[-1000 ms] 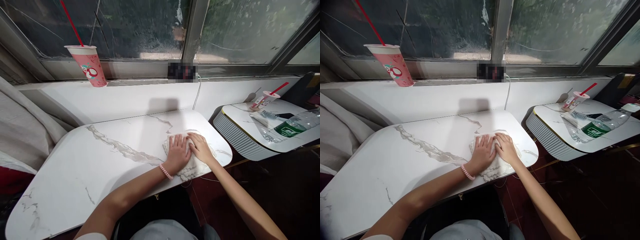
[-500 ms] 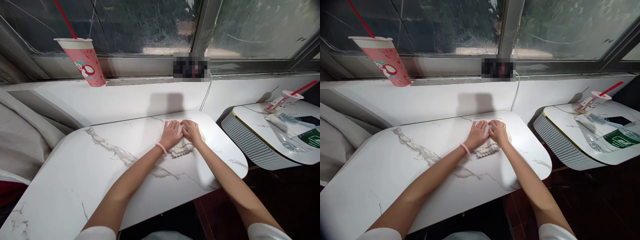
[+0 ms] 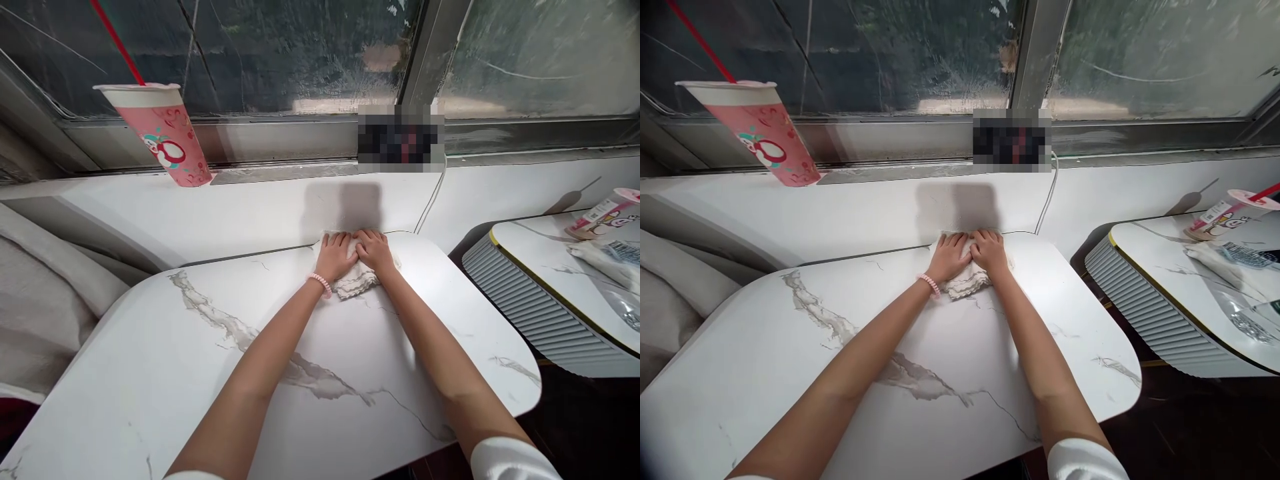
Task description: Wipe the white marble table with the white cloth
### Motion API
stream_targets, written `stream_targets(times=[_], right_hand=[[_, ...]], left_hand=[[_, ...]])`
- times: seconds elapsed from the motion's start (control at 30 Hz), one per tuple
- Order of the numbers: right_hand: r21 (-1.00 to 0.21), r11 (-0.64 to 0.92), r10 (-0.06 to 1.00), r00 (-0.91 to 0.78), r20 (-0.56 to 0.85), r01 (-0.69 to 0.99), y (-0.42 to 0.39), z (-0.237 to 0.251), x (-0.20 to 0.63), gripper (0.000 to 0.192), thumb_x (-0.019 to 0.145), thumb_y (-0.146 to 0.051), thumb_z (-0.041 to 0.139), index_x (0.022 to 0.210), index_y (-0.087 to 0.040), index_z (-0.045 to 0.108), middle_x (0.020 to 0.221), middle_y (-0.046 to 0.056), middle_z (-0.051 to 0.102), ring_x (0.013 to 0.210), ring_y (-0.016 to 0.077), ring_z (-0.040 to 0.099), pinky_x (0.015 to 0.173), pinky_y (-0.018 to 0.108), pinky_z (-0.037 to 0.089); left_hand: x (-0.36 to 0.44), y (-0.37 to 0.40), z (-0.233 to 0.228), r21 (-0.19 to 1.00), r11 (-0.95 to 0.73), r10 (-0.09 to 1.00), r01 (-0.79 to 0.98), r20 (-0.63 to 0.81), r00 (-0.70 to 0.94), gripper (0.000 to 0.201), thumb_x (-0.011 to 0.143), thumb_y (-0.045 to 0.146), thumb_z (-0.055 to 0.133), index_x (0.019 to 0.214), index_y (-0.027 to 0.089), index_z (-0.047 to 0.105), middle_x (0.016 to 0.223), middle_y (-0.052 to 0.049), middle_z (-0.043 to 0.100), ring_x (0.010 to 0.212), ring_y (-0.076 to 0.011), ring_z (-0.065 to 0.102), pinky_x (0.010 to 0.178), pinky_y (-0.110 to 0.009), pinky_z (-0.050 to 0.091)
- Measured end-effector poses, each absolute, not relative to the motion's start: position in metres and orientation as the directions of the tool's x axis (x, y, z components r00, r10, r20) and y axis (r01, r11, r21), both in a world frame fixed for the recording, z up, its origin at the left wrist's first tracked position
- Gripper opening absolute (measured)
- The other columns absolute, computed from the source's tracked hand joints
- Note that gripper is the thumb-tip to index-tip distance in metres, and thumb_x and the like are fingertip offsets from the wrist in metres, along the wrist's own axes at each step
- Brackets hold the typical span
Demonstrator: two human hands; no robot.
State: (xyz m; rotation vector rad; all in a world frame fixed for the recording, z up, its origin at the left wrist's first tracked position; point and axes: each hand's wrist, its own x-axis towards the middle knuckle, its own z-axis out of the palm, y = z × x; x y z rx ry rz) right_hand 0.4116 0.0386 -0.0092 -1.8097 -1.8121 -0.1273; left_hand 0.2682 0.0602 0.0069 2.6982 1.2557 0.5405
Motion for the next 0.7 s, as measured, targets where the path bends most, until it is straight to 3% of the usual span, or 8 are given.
stream_targets(times=[0.33,0.7], right_hand=[[-0.288,0.045,0.927,0.068,0.369,0.957,0.024,0.000,0.388,0.034,0.086,-0.016,0.040,0.111,-0.022,0.062,0.120,0.009,0.066,0.116,0.0262,0.053,0.103,0.040,0.033],[-0.340,0.162,0.919,-0.016,0.393,0.926,-0.043,-0.004,0.359,0.036,0.090,-0.018,0.036,0.115,-0.018,0.062,0.130,0.010,0.062,0.125,0.0246,0.049,0.108,0.041,0.030]], left_hand=[[0.251,0.047,0.000,0.218,-0.628,0.772,0.747,0.291,0.565,0.050,0.098,0.035,0.036,0.142,0.013,0.045,0.149,-0.012,0.048,0.141,-0.0237,0.038,0.121,-0.046,0.018],[0.213,-0.019,-0.002,0.195,-0.625,0.773,0.756,0.290,0.564,0.054,0.098,0.038,0.038,0.143,0.010,0.045,0.151,-0.015,0.044,0.143,-0.0273,0.037,0.122,-0.051,0.019]])
